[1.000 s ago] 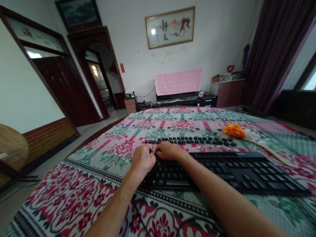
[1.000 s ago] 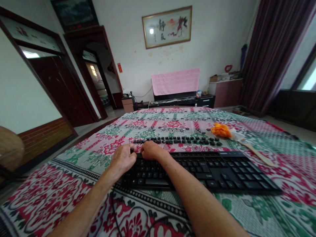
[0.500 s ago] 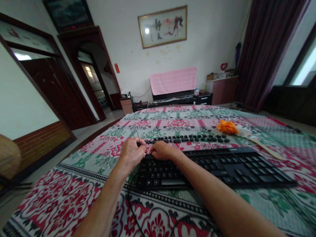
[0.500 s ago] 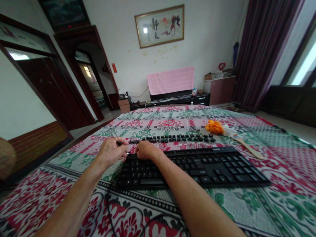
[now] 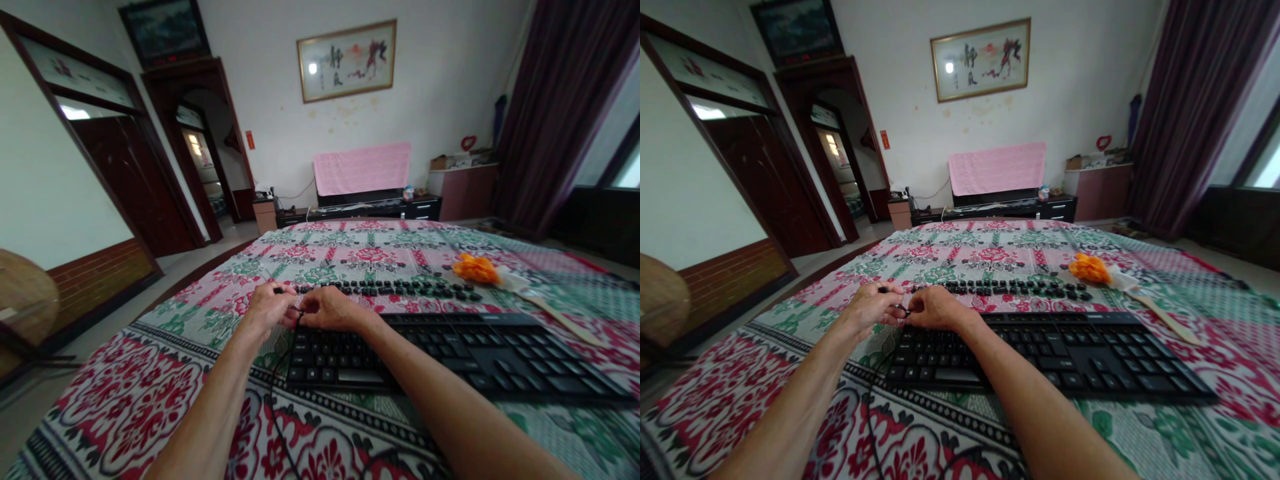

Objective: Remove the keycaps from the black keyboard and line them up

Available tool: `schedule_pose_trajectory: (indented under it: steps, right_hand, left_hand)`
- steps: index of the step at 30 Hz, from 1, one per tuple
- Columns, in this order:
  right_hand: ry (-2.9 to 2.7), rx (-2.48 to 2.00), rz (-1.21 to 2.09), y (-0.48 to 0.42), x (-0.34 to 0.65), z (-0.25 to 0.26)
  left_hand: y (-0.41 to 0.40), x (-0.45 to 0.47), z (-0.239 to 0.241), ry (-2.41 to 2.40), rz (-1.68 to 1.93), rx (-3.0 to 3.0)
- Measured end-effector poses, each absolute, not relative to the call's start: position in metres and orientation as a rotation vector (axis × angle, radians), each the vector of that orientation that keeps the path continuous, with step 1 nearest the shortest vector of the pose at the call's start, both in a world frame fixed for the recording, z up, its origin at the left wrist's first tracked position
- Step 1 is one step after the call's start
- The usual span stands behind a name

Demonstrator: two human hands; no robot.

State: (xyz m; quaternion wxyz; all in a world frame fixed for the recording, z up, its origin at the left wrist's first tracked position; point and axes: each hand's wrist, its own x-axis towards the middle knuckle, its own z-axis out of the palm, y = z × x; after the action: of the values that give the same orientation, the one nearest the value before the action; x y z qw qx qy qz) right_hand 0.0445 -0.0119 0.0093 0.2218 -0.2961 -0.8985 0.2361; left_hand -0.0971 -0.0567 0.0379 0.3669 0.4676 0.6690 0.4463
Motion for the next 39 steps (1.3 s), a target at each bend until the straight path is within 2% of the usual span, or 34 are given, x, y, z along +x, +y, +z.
schedule_pose_trajectory:
  steps: [12,21,27,33,39]
  right_hand:
    - [-2.378,-0.920,0.563,-0.010,0.043,0.006]
    - [-2.093,-1.220,0.676,-0.002,0.040,0.005]
    - [-1.963,-1.382,0.693,0.001,0.038,0.007]
    - [-2.012,-1.422,0.618,0.000,0.041,0.010]
    - [-2.260,-1.372,0.513,-0.001,0.042,0.004]
  left_hand:
    - [-0.054,-0.101,0.029,1.479,1.241,1.073]
    - [-0.048,-0.090,0.018,1.366,1.419,1.193]
    - [-0.041,-0.082,0.005,1.437,1.518,1.316]
    - [-0.034,-0.102,0.000,1.592,1.712,1.181]
    - [-0.022,-0.130,-0.032,1.789,1.611,1.186]
